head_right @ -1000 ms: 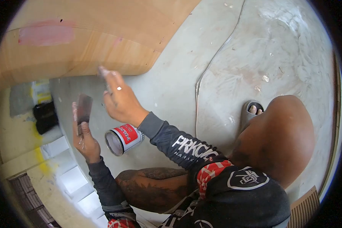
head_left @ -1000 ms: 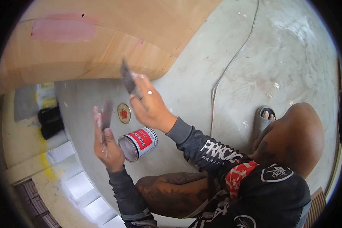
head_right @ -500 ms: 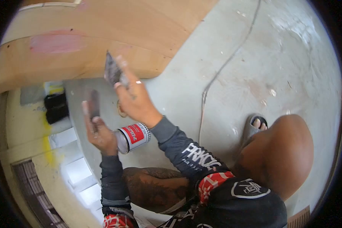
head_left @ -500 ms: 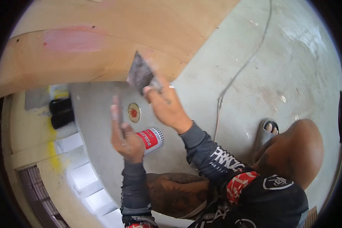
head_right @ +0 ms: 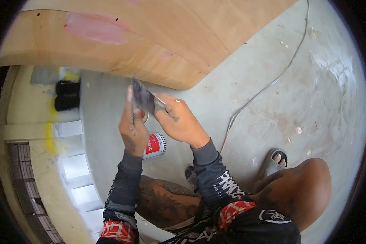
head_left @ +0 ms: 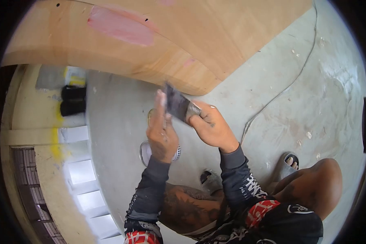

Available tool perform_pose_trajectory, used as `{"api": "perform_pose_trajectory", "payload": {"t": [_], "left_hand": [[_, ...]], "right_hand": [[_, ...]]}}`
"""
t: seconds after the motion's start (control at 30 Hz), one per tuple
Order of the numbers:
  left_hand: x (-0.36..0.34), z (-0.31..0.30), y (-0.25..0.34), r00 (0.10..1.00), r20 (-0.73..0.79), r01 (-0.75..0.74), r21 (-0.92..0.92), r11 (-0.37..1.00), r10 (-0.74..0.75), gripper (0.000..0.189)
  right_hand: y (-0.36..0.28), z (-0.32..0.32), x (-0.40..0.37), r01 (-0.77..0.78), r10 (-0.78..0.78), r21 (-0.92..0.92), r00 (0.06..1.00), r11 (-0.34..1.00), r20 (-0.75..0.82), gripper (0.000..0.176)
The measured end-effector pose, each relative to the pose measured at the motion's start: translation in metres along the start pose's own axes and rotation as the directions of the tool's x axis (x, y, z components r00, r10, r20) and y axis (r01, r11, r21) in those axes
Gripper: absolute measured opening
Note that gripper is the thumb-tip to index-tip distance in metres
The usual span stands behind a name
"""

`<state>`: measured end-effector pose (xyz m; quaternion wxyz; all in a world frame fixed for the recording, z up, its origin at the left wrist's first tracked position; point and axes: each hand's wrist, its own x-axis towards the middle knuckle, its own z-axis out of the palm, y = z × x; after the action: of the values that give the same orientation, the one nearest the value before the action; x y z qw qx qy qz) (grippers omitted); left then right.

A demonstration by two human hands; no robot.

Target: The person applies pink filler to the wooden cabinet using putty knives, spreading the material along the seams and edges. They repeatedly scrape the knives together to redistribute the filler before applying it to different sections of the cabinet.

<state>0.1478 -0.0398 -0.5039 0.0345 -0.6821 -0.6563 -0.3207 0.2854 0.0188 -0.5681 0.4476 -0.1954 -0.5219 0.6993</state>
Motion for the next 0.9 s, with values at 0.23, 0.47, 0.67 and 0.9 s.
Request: {"api": "perform_pose_trajectory", "payload": {"t": [0.23, 0.47, 0.67, 0.9], "left_hand": [[0.001, -0.027, 0.003, 0.978, 0.142, -0.174, 0.125, 0.977, 0.156, 0.051], [-0.001, -0.017, 0.004, 0.993, 0.048, 0.112, -0.053, 0.992, -0.109, 0.047], [-0.004, -0.035, -0.006, 0.999, 0.028, 0.019, -0.033, 0.999, -0.018, 0.048], [-0.006, -0.030, -0.018, 0.995, -0.043, 0.076, -0.210, 0.975, -0.087, 0.046]], "right_hand": [[0.018, 0.020, 0.015, 0.052, -0.030, 0.081, 0.965, 0.995, -0.261, 0.043], [0.015, 0.045, -0.001, 0.155, -0.153, -0.035, 0.987, 0.987, 0.047, 0.043], [0.023, 0.037, 0.017, 0.004, 0.045, 0.122, 0.919, 0.992, -0.392, 0.018], [0.023, 0.054, -0.010, 0.289, -0.288, -0.002, 0.953, 0.957, -0.098, 0.036]]}}
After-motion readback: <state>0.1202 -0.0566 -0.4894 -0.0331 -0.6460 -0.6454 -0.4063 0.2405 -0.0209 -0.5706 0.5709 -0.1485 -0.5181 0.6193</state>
